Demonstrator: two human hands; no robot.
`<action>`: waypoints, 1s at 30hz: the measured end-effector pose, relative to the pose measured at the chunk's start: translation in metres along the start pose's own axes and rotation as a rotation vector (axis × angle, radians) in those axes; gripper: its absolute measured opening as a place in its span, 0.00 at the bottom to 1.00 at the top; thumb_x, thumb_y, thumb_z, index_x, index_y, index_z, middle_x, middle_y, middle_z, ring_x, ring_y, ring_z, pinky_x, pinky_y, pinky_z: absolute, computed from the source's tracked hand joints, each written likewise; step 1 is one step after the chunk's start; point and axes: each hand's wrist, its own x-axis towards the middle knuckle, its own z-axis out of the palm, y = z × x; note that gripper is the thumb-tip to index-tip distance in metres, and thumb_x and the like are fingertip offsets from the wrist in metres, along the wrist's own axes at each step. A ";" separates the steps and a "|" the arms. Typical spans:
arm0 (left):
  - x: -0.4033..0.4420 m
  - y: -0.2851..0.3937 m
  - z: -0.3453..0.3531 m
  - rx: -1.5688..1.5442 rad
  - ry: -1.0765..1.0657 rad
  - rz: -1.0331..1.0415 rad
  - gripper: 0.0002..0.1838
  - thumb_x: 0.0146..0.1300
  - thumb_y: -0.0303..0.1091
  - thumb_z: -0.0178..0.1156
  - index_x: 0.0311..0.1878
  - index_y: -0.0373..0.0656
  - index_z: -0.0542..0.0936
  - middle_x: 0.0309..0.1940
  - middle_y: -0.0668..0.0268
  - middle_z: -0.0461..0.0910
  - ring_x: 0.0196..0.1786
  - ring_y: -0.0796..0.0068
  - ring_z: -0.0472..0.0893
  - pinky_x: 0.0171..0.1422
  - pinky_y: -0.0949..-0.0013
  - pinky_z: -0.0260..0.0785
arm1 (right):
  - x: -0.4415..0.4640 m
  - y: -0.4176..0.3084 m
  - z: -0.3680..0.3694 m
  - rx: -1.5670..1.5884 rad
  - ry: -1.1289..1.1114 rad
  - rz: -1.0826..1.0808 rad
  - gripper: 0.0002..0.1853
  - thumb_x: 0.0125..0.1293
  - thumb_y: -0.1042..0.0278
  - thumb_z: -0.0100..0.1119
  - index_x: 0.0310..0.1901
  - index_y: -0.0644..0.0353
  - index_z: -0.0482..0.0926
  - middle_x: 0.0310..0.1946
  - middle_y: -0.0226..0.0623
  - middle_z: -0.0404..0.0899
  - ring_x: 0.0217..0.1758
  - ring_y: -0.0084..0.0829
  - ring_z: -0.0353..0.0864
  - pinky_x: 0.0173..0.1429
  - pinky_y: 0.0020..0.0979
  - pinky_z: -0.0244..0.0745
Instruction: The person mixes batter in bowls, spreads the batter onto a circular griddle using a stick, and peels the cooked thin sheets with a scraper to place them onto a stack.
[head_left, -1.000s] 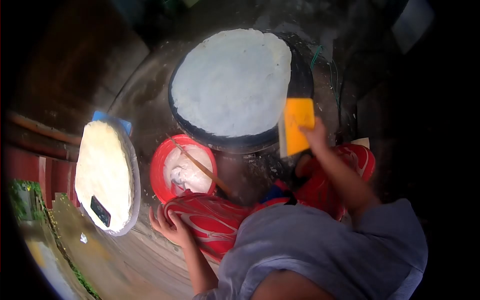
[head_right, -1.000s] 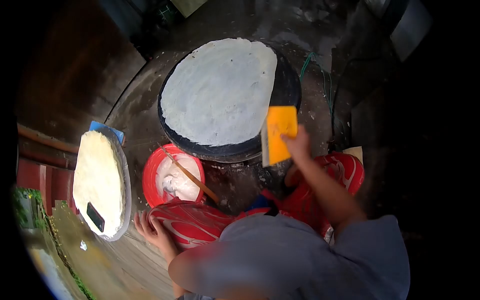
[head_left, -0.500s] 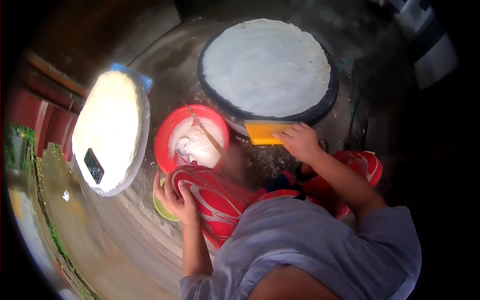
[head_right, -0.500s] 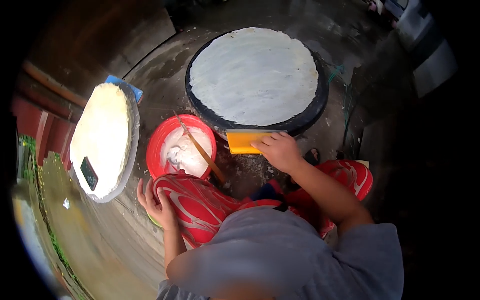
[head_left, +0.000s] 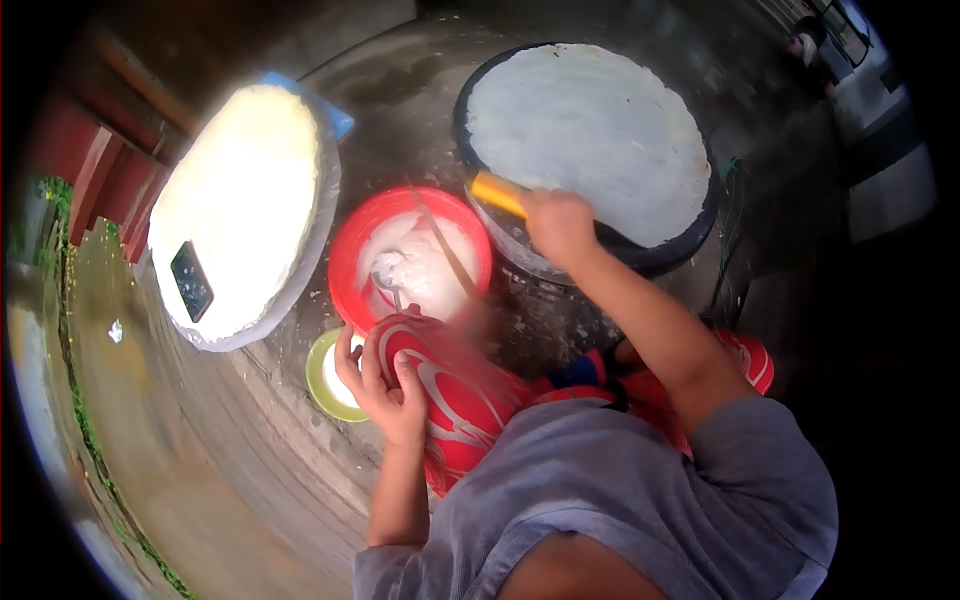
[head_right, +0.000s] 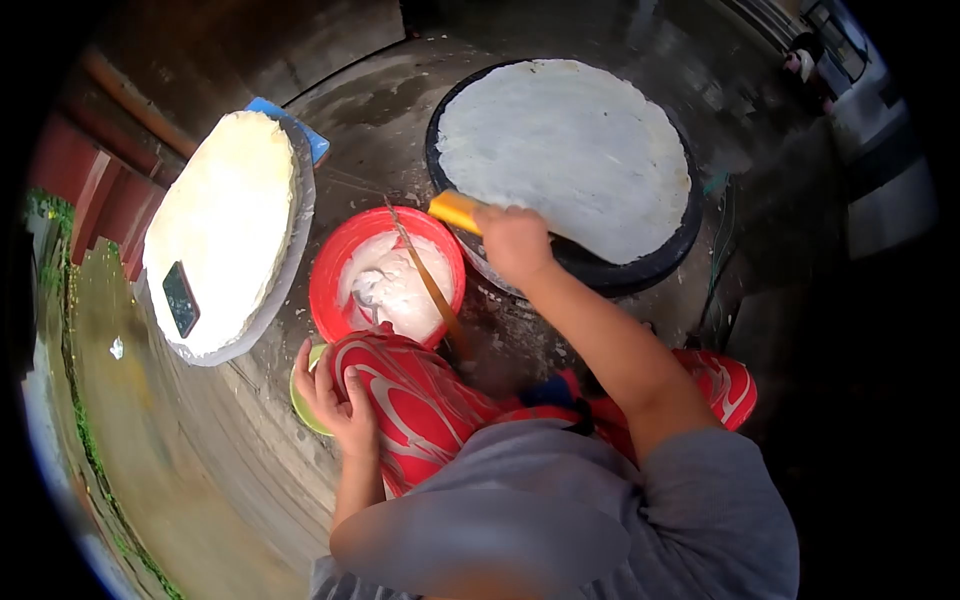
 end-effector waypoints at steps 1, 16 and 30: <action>0.001 -0.001 0.001 -0.036 -0.015 -0.005 0.18 0.59 0.26 0.53 0.53 0.31 0.72 0.62 0.54 0.60 0.59 0.61 0.66 0.61 0.64 0.60 | 0.003 -0.008 0.001 -0.004 -0.019 -0.012 0.14 0.49 0.72 0.52 0.39 0.53 0.78 0.25 0.32 0.76 0.27 0.34 0.76 0.30 0.33 0.71; 0.017 0.007 0.003 -0.067 -0.078 -0.010 0.21 0.52 0.28 0.56 0.51 0.33 0.74 0.60 0.51 0.61 0.61 0.54 0.62 0.61 0.58 0.56 | 0.134 -0.026 0.082 -0.099 -0.002 0.137 0.05 0.49 0.71 0.54 0.29 0.59 0.77 0.23 0.37 0.78 0.24 0.34 0.80 0.27 0.34 0.74; 0.020 0.003 -0.002 -0.036 -0.059 0.019 0.21 0.51 0.29 0.56 0.50 0.33 0.74 0.60 0.52 0.61 0.60 0.55 0.62 0.60 0.59 0.57 | 0.193 0.034 0.020 0.081 -0.085 0.676 0.13 0.53 0.66 0.56 0.41 0.59 0.77 0.36 0.40 0.81 0.41 0.39 0.81 0.43 0.38 0.74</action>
